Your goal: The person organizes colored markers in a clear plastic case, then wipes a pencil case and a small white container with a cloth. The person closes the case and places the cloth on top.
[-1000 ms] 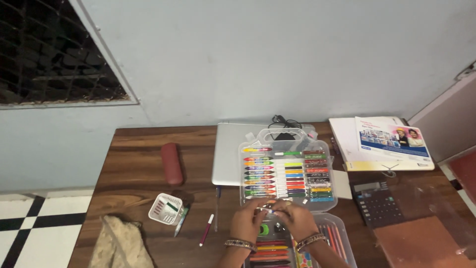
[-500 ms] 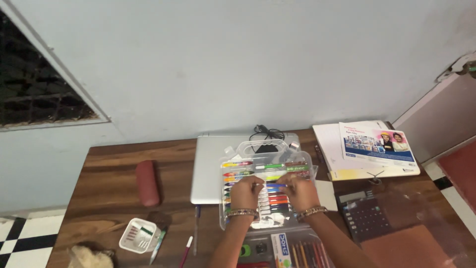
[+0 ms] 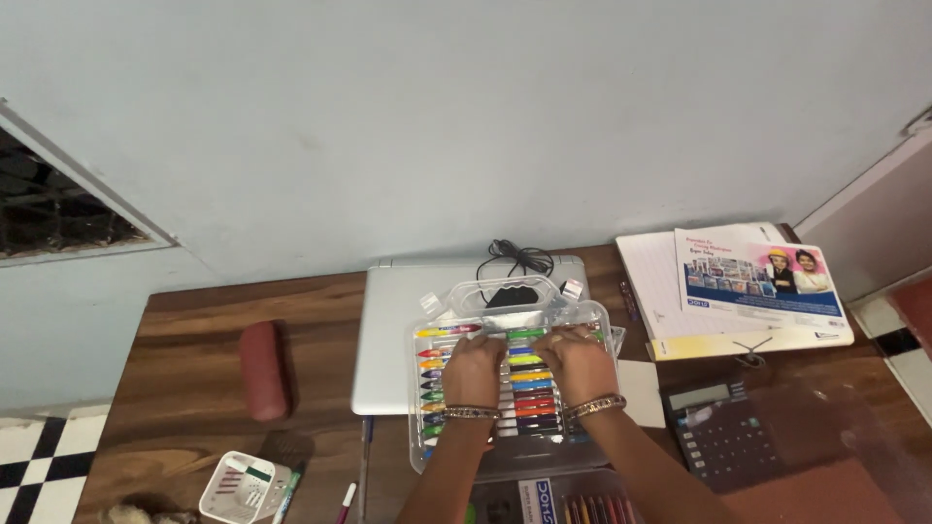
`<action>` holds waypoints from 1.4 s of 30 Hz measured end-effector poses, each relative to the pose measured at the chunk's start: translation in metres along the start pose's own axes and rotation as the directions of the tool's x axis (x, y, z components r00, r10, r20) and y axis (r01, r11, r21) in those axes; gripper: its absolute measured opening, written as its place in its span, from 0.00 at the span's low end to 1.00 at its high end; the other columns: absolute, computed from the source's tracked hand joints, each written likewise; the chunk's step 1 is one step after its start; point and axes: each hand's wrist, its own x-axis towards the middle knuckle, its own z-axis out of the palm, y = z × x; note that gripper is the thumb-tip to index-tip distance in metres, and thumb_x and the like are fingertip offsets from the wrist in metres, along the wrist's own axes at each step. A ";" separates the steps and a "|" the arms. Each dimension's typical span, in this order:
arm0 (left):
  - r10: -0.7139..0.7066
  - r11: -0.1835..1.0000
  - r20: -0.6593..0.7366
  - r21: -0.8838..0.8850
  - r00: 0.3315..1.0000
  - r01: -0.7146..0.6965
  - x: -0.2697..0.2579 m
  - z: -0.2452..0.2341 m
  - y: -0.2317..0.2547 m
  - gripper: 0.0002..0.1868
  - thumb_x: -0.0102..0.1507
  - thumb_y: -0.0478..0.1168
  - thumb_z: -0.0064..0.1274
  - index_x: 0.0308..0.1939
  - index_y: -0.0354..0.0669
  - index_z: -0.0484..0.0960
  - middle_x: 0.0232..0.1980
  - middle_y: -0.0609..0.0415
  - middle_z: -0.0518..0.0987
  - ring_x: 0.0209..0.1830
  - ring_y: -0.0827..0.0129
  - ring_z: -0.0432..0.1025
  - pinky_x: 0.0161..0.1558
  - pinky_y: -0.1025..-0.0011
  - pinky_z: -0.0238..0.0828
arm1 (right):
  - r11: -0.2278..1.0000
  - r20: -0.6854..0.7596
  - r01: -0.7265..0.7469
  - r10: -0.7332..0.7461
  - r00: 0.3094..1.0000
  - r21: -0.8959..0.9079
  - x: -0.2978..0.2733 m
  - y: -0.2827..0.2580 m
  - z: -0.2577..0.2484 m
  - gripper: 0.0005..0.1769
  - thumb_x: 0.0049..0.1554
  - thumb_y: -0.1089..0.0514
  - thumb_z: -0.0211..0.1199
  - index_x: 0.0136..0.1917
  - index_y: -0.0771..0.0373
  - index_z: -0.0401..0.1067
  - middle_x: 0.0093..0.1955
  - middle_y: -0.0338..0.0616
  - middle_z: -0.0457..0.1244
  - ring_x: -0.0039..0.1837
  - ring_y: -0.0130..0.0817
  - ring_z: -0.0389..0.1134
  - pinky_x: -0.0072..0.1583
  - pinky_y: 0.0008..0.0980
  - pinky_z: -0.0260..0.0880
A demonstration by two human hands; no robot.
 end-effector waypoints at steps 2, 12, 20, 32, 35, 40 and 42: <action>0.079 0.994 -0.009 0.074 0.997 -0.078 0.001 0.002 -0.003 0.06 0.56 0.33 0.56 0.35 0.47 0.87 0.40 0.56 0.84 0.43 0.57 0.76 0.41 0.62 0.76 | 0.999 0.002 -0.007 0.007 1.000 0.037 0.001 0.000 0.001 0.05 0.51 0.54 0.68 0.41 0.53 0.82 0.48 0.37 0.72 0.54 0.39 0.71 0.56 0.39 0.71; 0.320 0.814 0.102 0.478 0.942 -0.329 -0.021 0.017 -0.005 0.17 0.56 0.35 0.54 0.49 0.36 0.84 0.51 0.50 0.81 0.51 0.62 0.75 0.41 0.69 0.77 | 0.926 0.067 0.254 -0.244 0.967 -0.280 -0.018 -0.005 0.005 0.23 0.52 0.65 0.59 0.61 0.59 0.76 0.59 0.42 0.69 0.62 0.44 0.67 0.62 0.39 0.70; 0.230 0.671 0.289 0.644 0.929 -0.367 -0.048 0.028 0.006 0.33 0.57 0.40 0.49 0.67 0.30 0.71 0.71 0.40 0.71 0.62 0.54 0.67 0.51 0.60 0.71 | 0.909 0.077 0.225 -0.211 0.974 -0.352 -0.046 -0.023 -0.001 0.31 0.54 0.56 0.57 0.71 0.61 0.66 0.66 0.43 0.64 0.68 0.46 0.60 0.66 0.46 0.61; 0.235 0.858 0.269 0.394 0.934 -0.329 -0.048 0.016 0.002 0.18 0.60 0.35 0.51 0.53 0.31 0.82 0.57 0.45 0.81 0.57 0.58 0.71 0.53 0.62 0.73 | 0.951 0.045 0.163 -0.157 0.987 -0.262 -0.060 -0.024 -0.006 0.24 0.55 0.55 0.59 0.65 0.59 0.72 0.63 0.39 0.66 0.67 0.43 0.61 0.66 0.44 0.61; 0.244 0.934 0.190 0.219 0.951 -0.283 -0.045 -0.012 0.002 0.17 0.58 0.33 0.52 0.51 0.36 0.83 0.55 0.49 0.82 0.54 0.58 0.73 0.53 0.64 0.73 | 0.972 -0.029 0.114 -0.123 0.992 -0.205 -0.056 -0.028 -0.009 0.21 0.55 0.56 0.60 0.62 0.57 0.74 0.61 0.38 0.67 0.66 0.43 0.62 0.65 0.43 0.62; 0.270 0.957 0.020 0.103 0.963 -0.270 -0.048 -0.050 0.019 0.19 0.53 0.30 0.54 0.48 0.38 0.84 0.54 0.48 0.81 0.54 0.55 0.73 0.54 0.63 0.71 | 0.943 -0.083 0.157 -0.189 0.978 -0.293 -0.049 -0.033 -0.019 0.23 0.50 0.54 0.64 0.59 0.59 0.75 0.60 0.42 0.67 0.64 0.46 0.63 0.62 0.49 0.62; 0.193 0.978 0.051 0.065 0.980 -0.197 -0.059 -0.065 0.019 0.18 0.52 0.29 0.55 0.45 0.41 0.84 0.54 0.49 0.81 0.54 0.54 0.72 0.55 0.62 0.71 | 0.948 -0.038 0.135 -0.152 0.988 -0.288 -0.050 -0.040 -0.018 0.21 0.50 0.52 0.65 0.57 0.57 0.75 0.59 0.41 0.67 0.64 0.45 0.63 0.63 0.51 0.62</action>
